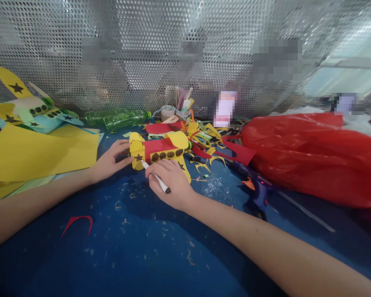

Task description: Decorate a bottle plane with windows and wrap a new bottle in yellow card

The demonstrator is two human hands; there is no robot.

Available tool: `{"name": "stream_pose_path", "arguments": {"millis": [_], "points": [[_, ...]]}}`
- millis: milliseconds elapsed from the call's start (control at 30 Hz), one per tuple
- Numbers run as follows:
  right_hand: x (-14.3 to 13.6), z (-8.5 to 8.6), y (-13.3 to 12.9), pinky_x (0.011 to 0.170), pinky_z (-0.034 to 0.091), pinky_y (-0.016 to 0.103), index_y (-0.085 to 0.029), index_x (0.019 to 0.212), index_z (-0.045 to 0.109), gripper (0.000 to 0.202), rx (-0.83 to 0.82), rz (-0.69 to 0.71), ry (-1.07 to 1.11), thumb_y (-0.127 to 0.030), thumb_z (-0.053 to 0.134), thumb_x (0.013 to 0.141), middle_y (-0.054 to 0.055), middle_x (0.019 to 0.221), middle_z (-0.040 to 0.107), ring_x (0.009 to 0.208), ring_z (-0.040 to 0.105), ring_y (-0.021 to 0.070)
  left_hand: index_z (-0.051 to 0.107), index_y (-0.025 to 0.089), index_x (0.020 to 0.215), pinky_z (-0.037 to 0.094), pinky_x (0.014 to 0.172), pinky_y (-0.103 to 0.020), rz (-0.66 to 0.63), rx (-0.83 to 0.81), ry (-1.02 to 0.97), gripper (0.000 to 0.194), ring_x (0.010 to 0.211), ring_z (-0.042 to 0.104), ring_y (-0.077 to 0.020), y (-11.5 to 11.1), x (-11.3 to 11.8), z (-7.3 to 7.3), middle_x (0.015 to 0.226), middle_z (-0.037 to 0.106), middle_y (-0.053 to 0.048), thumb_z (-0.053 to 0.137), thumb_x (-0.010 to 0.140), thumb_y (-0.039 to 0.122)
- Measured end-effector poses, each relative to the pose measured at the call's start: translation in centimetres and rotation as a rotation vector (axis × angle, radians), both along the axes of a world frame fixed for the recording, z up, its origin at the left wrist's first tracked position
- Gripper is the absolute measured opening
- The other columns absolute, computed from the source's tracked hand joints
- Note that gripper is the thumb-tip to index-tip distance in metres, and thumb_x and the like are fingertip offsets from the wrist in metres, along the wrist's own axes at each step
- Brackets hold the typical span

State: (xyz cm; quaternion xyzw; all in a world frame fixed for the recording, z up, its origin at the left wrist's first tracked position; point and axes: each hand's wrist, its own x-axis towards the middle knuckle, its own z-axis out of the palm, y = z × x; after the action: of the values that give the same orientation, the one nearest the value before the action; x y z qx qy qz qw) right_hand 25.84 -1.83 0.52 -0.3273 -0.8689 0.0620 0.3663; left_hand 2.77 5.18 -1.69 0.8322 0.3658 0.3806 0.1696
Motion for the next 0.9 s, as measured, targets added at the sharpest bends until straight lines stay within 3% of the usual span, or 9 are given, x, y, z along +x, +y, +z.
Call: {"name": "stream_pose_path", "arguments": {"millis": [900], "points": [[-0.03, -0.01, 0.02, 0.07, 0.036, 0.032, -0.021, 0.081, 0.053, 0.013, -0.004, 0.008, 0.0, -0.013, 0.045, 0.087, 0.001, 0.074, 0.062, 0.073, 0.054, 0.0167, 0.054, 0.025, 0.124, 0.045, 0.101, -0.041, 0.006, 0.013, 0.007, 0.042, 0.121, 0.047, -0.0227, 0.01, 0.01, 0.0, 0.126, 0.047, -0.007, 0.054, 0.088, 0.045]]}}
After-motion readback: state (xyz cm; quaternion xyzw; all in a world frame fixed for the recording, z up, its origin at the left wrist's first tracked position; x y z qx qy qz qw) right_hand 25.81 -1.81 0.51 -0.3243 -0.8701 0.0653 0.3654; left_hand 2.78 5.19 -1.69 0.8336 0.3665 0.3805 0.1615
